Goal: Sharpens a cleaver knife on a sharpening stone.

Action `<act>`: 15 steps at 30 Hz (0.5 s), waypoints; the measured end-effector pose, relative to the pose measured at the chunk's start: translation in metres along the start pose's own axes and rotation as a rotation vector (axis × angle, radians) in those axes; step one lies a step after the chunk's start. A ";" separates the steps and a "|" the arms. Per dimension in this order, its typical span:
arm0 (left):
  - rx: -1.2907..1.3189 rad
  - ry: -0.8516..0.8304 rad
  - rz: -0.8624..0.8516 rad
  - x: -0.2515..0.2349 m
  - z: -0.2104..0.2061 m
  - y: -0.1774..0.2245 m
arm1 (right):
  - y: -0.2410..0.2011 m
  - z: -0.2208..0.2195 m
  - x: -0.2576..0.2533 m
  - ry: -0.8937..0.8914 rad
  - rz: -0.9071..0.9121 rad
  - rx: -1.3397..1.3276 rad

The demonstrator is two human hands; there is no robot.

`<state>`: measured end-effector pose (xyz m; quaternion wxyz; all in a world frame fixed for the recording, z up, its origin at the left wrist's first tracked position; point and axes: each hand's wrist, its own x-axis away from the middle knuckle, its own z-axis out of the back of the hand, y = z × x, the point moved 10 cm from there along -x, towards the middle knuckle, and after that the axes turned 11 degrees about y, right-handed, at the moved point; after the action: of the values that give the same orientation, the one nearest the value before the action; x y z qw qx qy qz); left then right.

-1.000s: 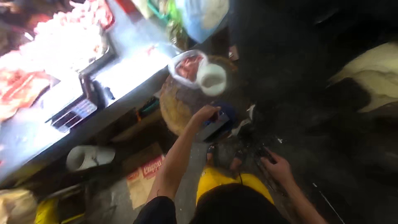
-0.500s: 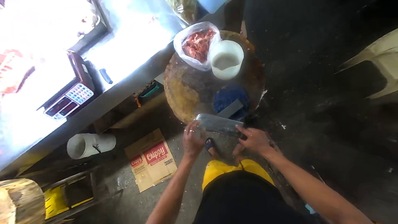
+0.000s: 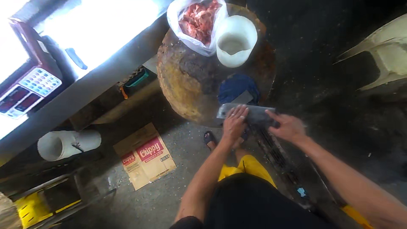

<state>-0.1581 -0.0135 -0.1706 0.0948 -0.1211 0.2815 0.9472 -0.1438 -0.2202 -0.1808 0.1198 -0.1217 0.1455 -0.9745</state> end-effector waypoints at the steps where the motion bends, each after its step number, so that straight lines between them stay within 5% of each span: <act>1: 0.029 0.009 -0.013 -0.010 -0.011 0.006 | 0.012 0.006 -0.005 0.014 -0.021 0.028; 4: 0.042 0.000 0.044 0.008 0.008 -0.025 | -0.024 -0.008 -0.020 0.005 0.032 0.009; 8: -0.134 0.107 0.287 0.113 0.112 -0.126 | -0.175 -0.079 -0.027 -0.240 0.242 -0.104; 10: -0.190 0.143 0.361 0.141 0.134 -0.135 | -0.212 -0.092 -0.018 -0.331 0.357 -0.132; 12: -0.192 0.166 0.362 0.125 0.122 -0.120 | -0.193 -0.077 -0.023 -0.293 0.358 -0.174; 15: -0.073 0.142 0.272 0.067 0.069 -0.059 | -0.098 -0.034 -0.029 -0.115 0.188 -0.179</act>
<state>-0.2193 0.0809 -0.1638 -0.0591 -0.1521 0.2665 0.9499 -0.1451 -0.1127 -0.1872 0.2073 -0.1736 0.2356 -0.9335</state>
